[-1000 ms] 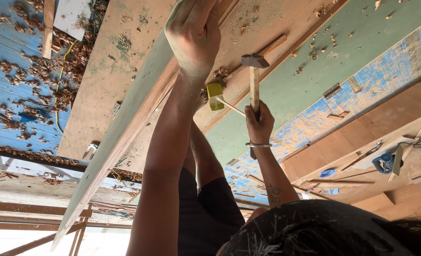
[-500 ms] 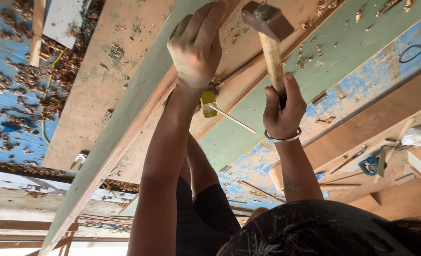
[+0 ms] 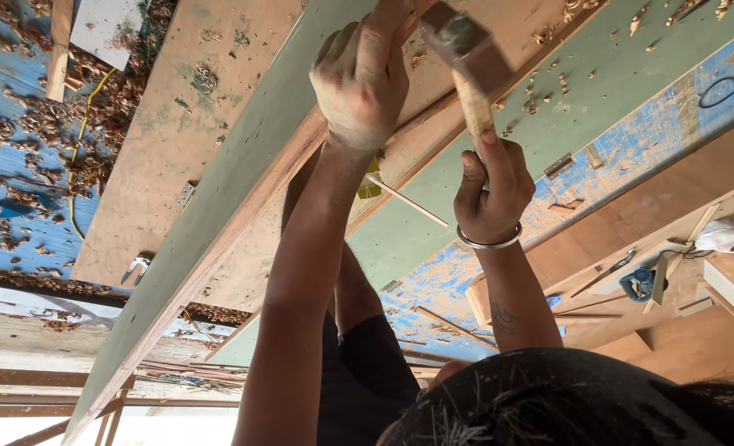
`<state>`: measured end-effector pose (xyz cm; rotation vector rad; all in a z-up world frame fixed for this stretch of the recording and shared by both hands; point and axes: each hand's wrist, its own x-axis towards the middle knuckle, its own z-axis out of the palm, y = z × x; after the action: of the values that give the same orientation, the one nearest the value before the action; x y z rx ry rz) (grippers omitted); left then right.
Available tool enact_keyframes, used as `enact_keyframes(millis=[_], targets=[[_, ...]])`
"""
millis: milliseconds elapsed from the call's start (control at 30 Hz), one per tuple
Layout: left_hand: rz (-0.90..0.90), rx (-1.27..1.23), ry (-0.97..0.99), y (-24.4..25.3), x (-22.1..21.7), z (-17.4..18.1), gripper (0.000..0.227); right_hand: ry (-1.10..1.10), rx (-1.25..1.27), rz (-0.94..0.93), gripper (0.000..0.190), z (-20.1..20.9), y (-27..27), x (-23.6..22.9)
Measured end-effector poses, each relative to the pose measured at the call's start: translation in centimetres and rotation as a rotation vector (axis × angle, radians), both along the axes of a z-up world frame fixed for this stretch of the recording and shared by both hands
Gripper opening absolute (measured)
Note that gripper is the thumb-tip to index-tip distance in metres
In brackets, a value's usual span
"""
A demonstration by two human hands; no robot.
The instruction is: Chiseling and hammering a wooden board as part of furniture assembly or renovation.
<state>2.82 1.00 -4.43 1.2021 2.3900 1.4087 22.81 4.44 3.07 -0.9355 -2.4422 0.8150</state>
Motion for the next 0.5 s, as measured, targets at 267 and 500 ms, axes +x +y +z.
enact_keyframes(millis=[267,500], targets=[[0.007,-0.031,0.022,0.0,0.5,-0.1,0.040,-0.066,-0.079,-0.029,0.035,0.5,-0.7,0.8],[0.010,0.000,0.010,0.0,0.2,0.0,0.038,-0.122,-0.077,-0.005,0.038,1.7,-0.6,-0.7]])
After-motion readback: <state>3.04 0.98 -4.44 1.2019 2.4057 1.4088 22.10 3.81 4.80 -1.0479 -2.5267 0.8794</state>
